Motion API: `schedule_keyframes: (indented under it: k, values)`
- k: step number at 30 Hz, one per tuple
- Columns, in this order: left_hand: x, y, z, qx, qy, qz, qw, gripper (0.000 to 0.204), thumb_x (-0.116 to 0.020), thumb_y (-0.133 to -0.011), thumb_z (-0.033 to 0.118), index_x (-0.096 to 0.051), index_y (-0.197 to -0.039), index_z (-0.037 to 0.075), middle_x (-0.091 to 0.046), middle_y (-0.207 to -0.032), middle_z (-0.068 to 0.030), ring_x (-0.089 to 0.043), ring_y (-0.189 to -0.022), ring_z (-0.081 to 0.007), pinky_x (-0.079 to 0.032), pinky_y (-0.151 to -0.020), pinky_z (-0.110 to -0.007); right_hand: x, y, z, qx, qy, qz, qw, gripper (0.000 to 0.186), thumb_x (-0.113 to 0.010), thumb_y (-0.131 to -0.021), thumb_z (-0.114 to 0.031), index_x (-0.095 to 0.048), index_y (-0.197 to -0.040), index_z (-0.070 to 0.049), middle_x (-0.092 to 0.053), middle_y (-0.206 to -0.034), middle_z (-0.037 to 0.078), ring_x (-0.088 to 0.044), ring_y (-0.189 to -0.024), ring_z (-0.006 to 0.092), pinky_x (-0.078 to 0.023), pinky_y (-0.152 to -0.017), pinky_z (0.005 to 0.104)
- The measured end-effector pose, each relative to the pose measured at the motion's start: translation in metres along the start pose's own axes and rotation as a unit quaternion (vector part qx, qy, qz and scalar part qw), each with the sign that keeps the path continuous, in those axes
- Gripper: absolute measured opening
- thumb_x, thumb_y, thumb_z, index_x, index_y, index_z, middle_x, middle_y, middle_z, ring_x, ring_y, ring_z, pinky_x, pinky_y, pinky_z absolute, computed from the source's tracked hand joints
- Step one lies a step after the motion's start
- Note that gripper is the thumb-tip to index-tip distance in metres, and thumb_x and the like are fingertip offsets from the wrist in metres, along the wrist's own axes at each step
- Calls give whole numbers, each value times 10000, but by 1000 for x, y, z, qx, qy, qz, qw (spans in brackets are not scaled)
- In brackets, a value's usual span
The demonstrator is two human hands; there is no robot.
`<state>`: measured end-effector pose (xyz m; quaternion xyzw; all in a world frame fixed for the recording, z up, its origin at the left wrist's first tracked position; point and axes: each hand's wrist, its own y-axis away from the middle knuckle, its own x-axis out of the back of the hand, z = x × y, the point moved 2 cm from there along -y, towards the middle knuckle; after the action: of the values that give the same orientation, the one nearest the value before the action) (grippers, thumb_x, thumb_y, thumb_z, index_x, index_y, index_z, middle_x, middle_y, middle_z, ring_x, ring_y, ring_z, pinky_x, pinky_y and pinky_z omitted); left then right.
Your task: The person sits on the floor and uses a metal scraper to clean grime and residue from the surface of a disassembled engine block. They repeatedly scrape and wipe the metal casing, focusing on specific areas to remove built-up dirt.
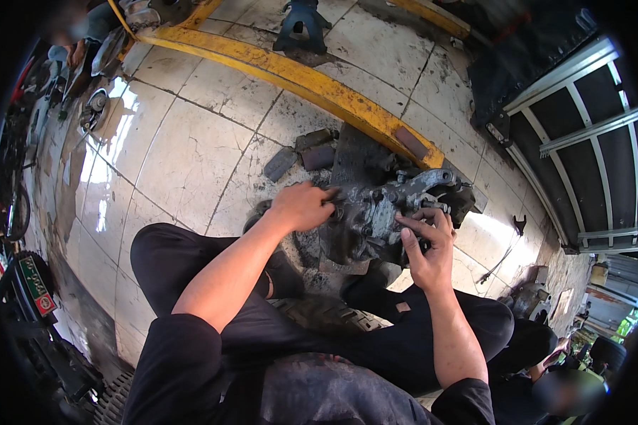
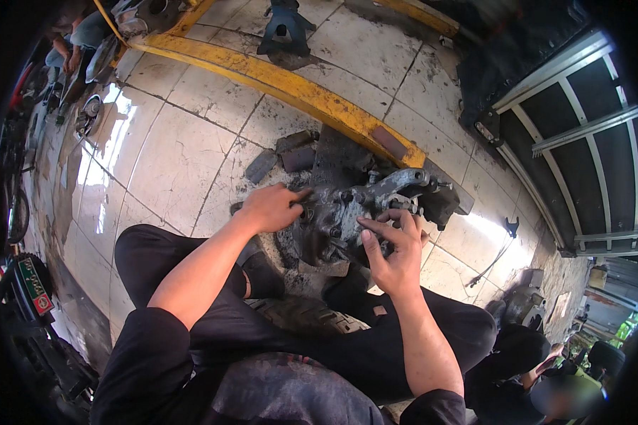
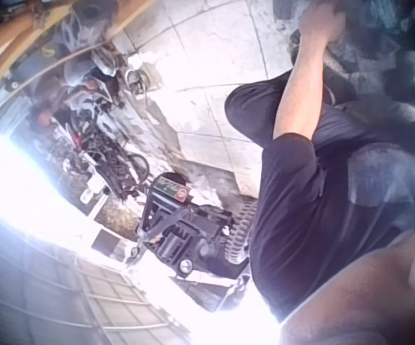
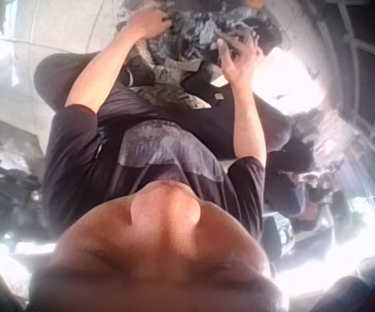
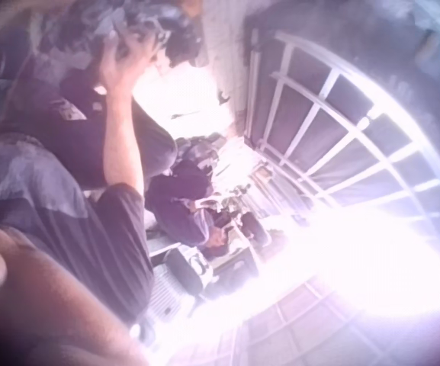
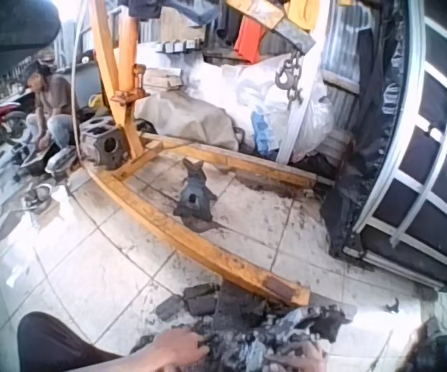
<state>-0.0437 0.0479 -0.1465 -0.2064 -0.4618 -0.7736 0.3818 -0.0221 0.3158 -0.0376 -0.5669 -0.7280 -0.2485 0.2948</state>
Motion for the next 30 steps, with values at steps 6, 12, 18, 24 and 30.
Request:
schedule_keyframes:
  k: [6, 12, 18, 24, 30]
  values:
    - [8, 17, 30, 34, 77, -40, 996, 586, -467, -1002, 427, -555, -1550, 238, -666, -1344, -273, -627, -1283, -414, -498, -1098, -496, -1, 1, 0, 7, 8, 4, 1000, 226, -770, -902, -262, -853, -1094, -175, -622, -1098, 50, -546, -1145, 258, -302, -1051, 419]
    - [5, 16, 45, 93, 82, -64, 990, 661, -548, -951, 400, -542, -1542, 104, -674, -1356, -273, -631, -1286, -437, -504, -1094, -490, -3, 3, 2, 1, -1, 3, 1000, 234, -775, -893, -251, -851, -1103, -181, -615, -1108, 49, -547, -1147, 257, -304, -1046, 413]
    - [1, -1, 33, 80, 106, -68, 989, 570, -558, -956, 371, -624, -1436, 71, -707, -1262, -288, -675, -1211, -428, -522, -1068, -489, -3, 2, 3, 0, 3, 3, 1000, 240, -784, -885, -250, -849, -1107, -185, -609, -1102, 54, -545, -1146, 261, -314, -1040, 422]
    - [2, -9, 45, 79, 123, 11, 989, 464, -484, -1052, 339, -650, -1380, 55, -723, -1218, -271, -680, -1177, -437, -529, -1030, -530, -1, 0, 2, -9, -2, 1, 1000, 248, -788, -880, -245, -848, -1112, -181, -605, -1094, 56, -544, -1144, 264, -312, -1040, 426]
    - [2, -5, 40, 95, 109, -44, 989, 430, -483, -1082, 342, -684, -1325, 50, -724, -1221, -257, -674, -1176, -450, -532, -1019, -533, -1, 1, 0, -12, -9, 5, 1000, 248, -784, -886, -252, -847, -1116, -184, -605, -1090, 58, -547, -1136, 266, -312, -1040, 433]
